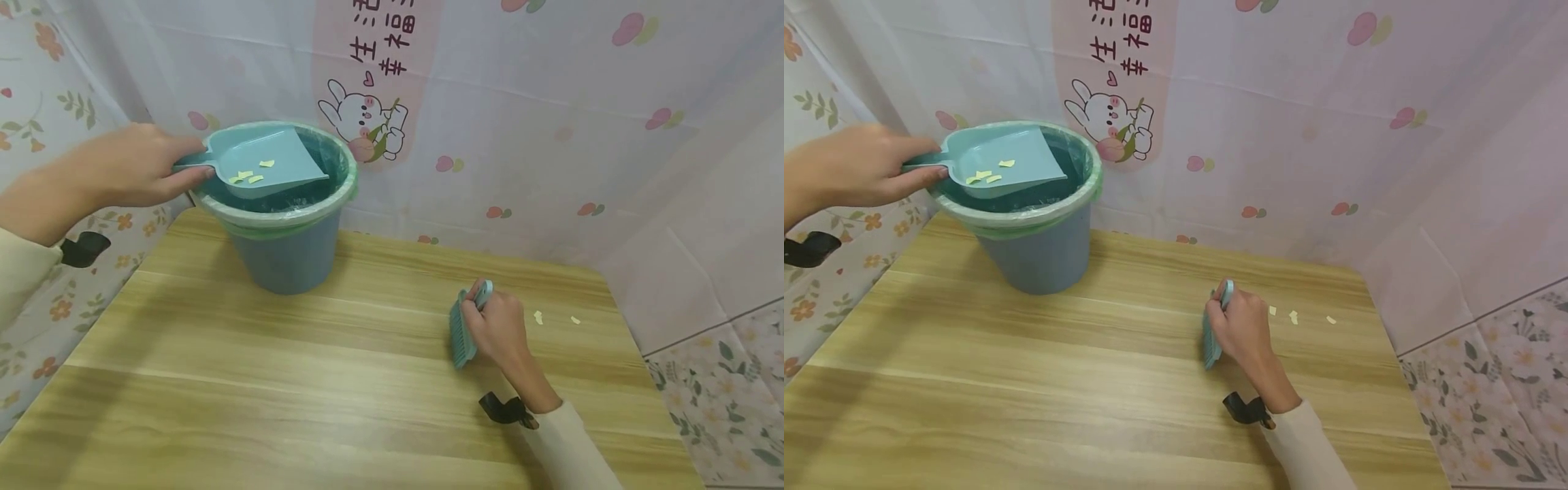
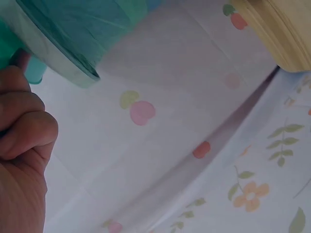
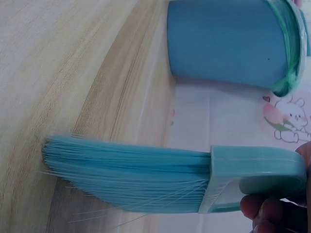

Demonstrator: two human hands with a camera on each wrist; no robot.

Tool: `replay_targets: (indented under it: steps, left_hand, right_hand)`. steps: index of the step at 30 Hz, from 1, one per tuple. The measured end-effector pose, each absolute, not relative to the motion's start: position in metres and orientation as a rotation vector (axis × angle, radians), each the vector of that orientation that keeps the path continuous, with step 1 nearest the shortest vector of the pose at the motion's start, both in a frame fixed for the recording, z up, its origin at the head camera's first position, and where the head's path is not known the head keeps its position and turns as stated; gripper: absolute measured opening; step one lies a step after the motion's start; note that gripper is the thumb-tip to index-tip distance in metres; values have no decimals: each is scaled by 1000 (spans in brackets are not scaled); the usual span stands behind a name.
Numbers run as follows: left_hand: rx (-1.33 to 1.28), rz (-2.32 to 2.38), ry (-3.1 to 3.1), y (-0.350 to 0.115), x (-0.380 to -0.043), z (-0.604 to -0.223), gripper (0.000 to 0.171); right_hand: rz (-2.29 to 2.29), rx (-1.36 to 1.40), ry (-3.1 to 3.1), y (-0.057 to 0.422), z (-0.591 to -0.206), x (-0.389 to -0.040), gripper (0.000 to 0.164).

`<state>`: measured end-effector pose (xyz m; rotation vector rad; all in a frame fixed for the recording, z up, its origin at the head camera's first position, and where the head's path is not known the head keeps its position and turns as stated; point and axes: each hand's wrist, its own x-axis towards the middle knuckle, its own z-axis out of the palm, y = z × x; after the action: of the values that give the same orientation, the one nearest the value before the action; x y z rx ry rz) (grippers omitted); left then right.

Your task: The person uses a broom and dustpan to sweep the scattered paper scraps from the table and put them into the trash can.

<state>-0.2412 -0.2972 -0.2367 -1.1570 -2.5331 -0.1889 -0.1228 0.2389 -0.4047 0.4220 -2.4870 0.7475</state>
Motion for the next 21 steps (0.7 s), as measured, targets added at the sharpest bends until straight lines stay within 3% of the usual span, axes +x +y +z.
replay_targets:
  steps: [9, 15, 17, 21]
  left_hand:
    - [-1109, -133, -2496, -302, -244, -239, 34]
    - [-1160, -70, -2399, -298, -248, -238, 22]
    - [-1195, -50, -2341, -297, -248, -238, 31]
    - [-1270, -11, -2193, -294, -248, -237, 67]
  right_hand:
    - [730, 423, -2495, 240, -404, -124, 18]
    - [720, 437, -2485, 241, -405, -124, 16]
    - [724, 436, -2483, 241, -405, -123, 16]
    - [728, 434, -2489, 241, -405, -122, 16]
